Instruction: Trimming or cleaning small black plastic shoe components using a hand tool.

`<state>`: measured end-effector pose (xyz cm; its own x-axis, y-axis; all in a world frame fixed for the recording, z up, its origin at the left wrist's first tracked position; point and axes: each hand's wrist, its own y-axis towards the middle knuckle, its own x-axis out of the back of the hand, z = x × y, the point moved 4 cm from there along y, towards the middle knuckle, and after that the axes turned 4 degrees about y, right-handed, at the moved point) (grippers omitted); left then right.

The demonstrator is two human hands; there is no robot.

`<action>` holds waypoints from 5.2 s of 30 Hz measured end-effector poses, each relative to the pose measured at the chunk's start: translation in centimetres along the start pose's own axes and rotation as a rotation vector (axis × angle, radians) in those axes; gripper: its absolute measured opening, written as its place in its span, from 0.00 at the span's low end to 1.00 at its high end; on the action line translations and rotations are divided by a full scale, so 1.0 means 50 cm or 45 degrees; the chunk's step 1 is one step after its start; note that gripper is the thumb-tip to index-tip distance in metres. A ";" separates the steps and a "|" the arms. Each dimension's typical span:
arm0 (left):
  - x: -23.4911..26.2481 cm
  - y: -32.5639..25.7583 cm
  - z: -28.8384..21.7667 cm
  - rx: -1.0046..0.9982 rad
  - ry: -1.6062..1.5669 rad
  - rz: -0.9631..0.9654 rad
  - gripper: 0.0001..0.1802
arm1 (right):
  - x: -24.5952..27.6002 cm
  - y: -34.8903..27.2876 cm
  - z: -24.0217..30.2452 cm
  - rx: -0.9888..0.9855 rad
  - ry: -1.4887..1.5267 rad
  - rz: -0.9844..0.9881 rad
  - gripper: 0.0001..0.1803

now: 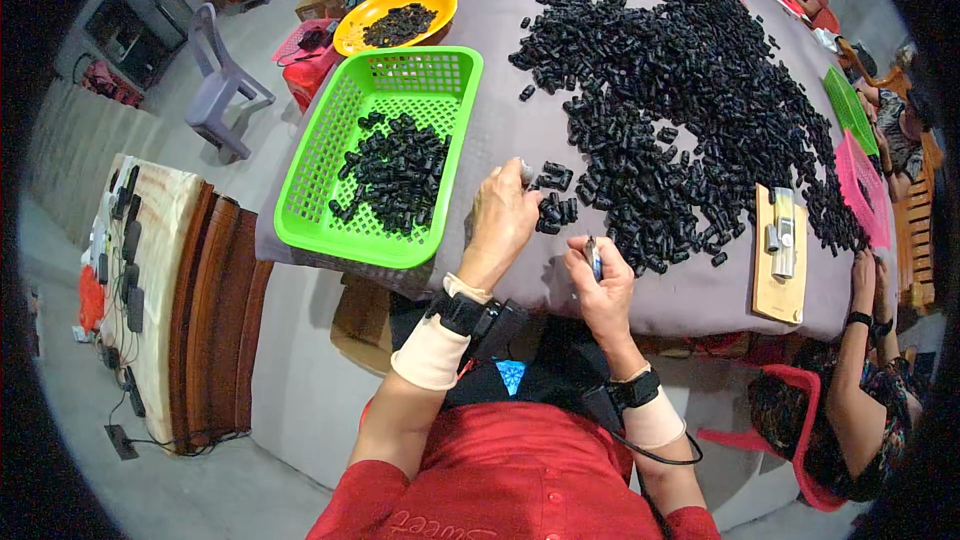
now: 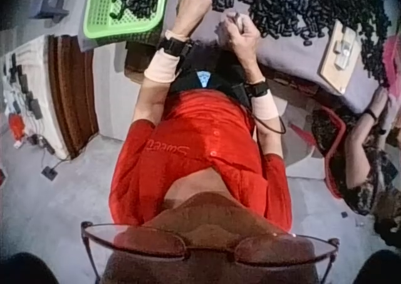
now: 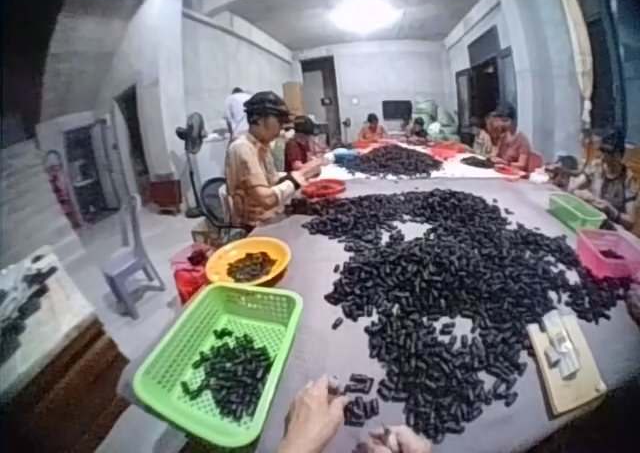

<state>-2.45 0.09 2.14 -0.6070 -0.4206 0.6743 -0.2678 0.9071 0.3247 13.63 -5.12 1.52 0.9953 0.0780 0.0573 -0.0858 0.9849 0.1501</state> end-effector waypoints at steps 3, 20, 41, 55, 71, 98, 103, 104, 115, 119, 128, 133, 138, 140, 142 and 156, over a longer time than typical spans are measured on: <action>-0.001 -0.007 -0.002 -0.063 0.024 0.058 0.10 | -0.001 0.000 -0.001 0.057 0.032 -0.032 0.06; 0.011 -0.151 -0.008 0.605 -1.559 0.600 0.10 | -0.004 0.000 0.003 0.080 -0.008 0.090 0.09; 0.013 -0.160 -0.014 0.776 -1.806 0.774 0.12 | -0.008 0.001 -0.001 0.060 0.106 0.167 0.08; -0.036 -0.133 -0.030 0.645 -1.834 0.780 0.09 | 0.007 0.012 -0.042 -0.055 0.429 0.118 0.07; -0.031 -0.156 -0.003 0.610 -1.977 0.842 0.14 | -0.013 -0.016 -0.024 -0.077 0.314 0.153 0.06; -0.015 -0.148 0.015 0.719 -2.138 0.670 0.10 | -0.018 -0.001 0.032 0.344 -0.216 0.260 0.11; -0.011 -0.145 0.013 0.680 -2.125 0.678 0.10 | -0.019 0.001 0.035 0.325 -0.289 0.294 0.11; -0.010 -0.145 0.011 0.681 -2.125 0.679 0.10 | -0.019 0.001 0.035 0.323 -0.289 0.294 0.11; -0.009 -0.146 0.014 0.694 -2.152 0.680 0.10 | -0.021 0.002 0.035 0.380 -0.298 0.303 0.12; -0.009 -0.148 0.016 0.721 -2.142 0.672 0.10 | -0.022 0.002 0.037 0.364 -0.294 0.311 0.12; -0.014 -0.151 0.021 0.717 -2.120 0.682 0.11 | -0.024 0.001 0.037 0.373 -0.295 0.292 0.12; -0.011 -0.149 0.016 0.726 -2.135 0.676 0.10 | -0.024 0.002 0.037 0.360 -0.313 0.292 0.11; -0.010 -0.148 0.016 0.713 -2.118 0.680 0.10 | -0.025 0.002 0.038 0.365 -0.325 0.290 0.11; -0.009 -0.148 0.014 0.717 -2.109 0.692 0.10 | -0.025 0.002 0.036 0.364 -0.334 0.288 0.11; -0.008 -0.148 0.013 0.756 -2.087 0.682 0.10 | -0.025 0.002 0.038 0.360 -0.299 0.283 0.11; -0.020 -0.149 0.016 0.723 -2.057 0.711 0.09 | -0.029 0.005 0.036 0.367 -0.353 0.191 0.07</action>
<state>-0.46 -6.24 -1.47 -0.6664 0.0196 -0.7453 0.2164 0.9617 -0.1682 12.09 -5.29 3.27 0.9245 0.1336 0.3571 -0.2768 0.8793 0.3876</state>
